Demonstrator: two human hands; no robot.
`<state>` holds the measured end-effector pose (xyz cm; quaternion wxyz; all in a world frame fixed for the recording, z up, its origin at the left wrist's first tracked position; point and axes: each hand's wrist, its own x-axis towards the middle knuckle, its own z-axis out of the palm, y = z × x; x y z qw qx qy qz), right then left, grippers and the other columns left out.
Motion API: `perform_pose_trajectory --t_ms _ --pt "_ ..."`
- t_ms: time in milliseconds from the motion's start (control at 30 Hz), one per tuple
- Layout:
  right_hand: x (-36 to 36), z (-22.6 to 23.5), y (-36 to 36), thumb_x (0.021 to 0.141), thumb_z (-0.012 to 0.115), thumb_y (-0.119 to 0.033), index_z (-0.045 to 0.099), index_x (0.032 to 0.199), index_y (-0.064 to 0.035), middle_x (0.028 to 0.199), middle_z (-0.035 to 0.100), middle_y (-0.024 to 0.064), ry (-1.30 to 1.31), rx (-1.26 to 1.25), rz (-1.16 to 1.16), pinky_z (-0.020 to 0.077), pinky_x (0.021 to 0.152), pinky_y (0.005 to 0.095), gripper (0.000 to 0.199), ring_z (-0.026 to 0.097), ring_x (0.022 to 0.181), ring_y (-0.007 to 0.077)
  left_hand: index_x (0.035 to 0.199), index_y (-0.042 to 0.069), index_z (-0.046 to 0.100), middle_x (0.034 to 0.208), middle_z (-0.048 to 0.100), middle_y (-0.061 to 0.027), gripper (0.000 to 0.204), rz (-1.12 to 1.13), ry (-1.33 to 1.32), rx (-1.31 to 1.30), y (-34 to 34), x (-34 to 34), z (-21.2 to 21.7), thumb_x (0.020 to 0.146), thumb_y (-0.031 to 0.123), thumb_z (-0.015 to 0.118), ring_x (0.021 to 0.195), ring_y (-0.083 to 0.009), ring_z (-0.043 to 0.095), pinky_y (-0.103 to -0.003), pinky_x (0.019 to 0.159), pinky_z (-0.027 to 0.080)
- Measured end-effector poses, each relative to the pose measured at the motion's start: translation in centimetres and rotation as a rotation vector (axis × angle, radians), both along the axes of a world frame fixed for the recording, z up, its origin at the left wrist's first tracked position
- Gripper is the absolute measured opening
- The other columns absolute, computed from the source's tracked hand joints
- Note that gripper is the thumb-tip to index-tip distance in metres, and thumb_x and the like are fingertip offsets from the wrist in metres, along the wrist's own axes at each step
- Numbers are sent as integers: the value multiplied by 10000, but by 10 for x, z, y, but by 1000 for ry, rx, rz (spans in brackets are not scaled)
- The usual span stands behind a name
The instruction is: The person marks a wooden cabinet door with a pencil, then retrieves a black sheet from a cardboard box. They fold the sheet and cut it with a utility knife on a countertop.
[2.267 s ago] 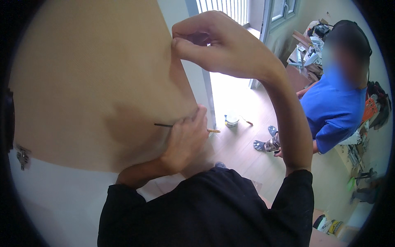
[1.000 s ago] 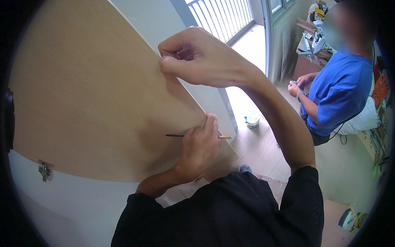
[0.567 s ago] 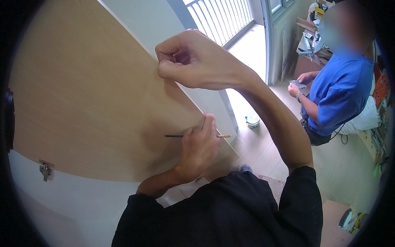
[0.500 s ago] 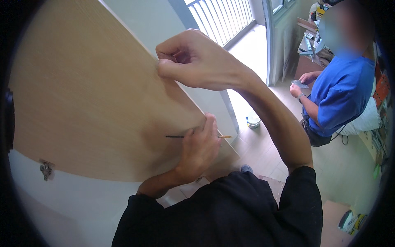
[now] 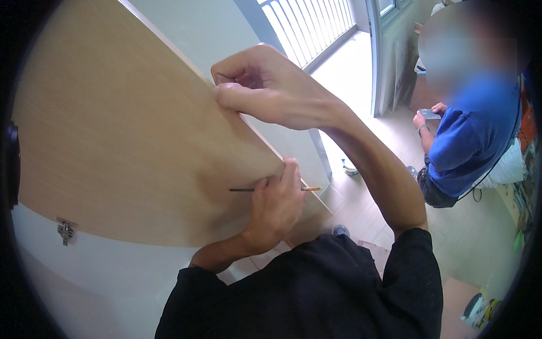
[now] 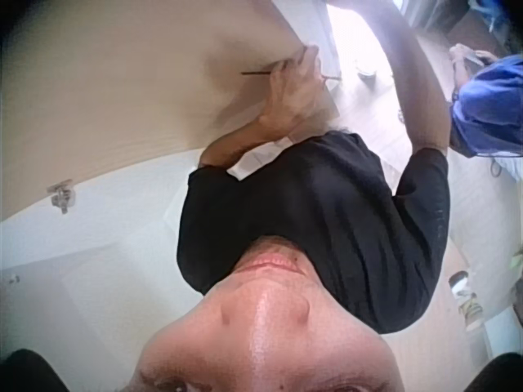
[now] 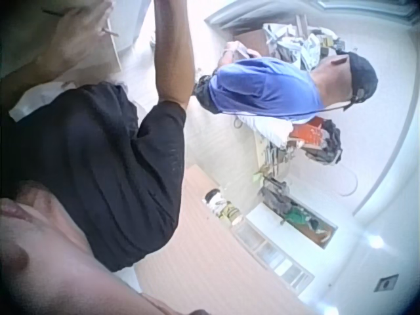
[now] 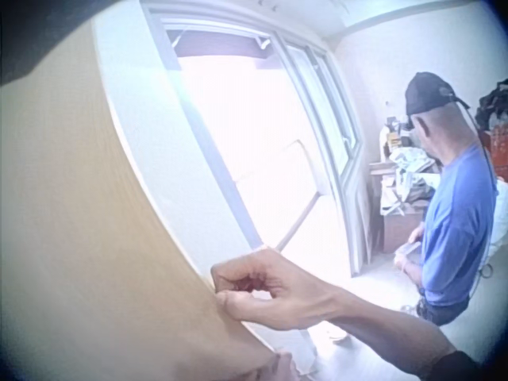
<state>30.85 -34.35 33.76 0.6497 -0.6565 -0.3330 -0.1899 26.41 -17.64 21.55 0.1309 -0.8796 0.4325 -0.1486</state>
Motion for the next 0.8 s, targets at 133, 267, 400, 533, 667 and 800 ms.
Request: perform_pose_trajectory --t_ms 133,267,400,533,667,800 --pt "4 0 0 827 547 -136 394 640 -15 628 292 -32 6 -71 -51 258 547 287 271 299 608 61 1339 -45 574 1334 519 -125 556 -10 -21 -13 3 2 -2 915 300 679 1146 -231 591 -350 861 484" --pt "9 -4 6 830 551 -138 397 643 -15 628 297 -31 -1 -48 -19 258 544 288 272 295 608 61 1314 -42 590 1330 519 -129 543 -6 -39 -28 9 1 -1 917 317 677 1152 -231 587 -345 880 469" --pt "8 -6 16 877 589 -171 400 646 -17 626 305 -23 -24 -2 1 269 540 287 336 310 607 60 1264 -40 624 1330 520 -133 503 8 -35 -2 15 1 -4 919 323 670 1112 -217 596 -343 864 463" --pt "4 -14 22 918 637 -201 452 661 -15 614 380 -9 -62 -94 -147 345 545 281 368 385 603 70 1233 -41 646 1337 523 -142 475 11 -77 -9 19 2 -17 916 312 668 1003 -212 629 -346 826 467" --pt "-7 -19 27 969 674 -137 617 801 -4 739 567 -9 -217 -60 -340 453 662 216 221 555 701 75 1250 -41 635 1339 531 -137 484 28 -23 -56 17 -2 -12 912 304 671 1001 -211 624 -353 832 463" --pt "-15 -22 27 942 726 -111 705 943 10 843 689 21 -291 56 -459 486 664 222 123 647 785 90 1271 -41 619 1327 538 -130 497 30 -43 -106 14 -3 -15 913 298 675 1044 -218 614 -364 839 464"
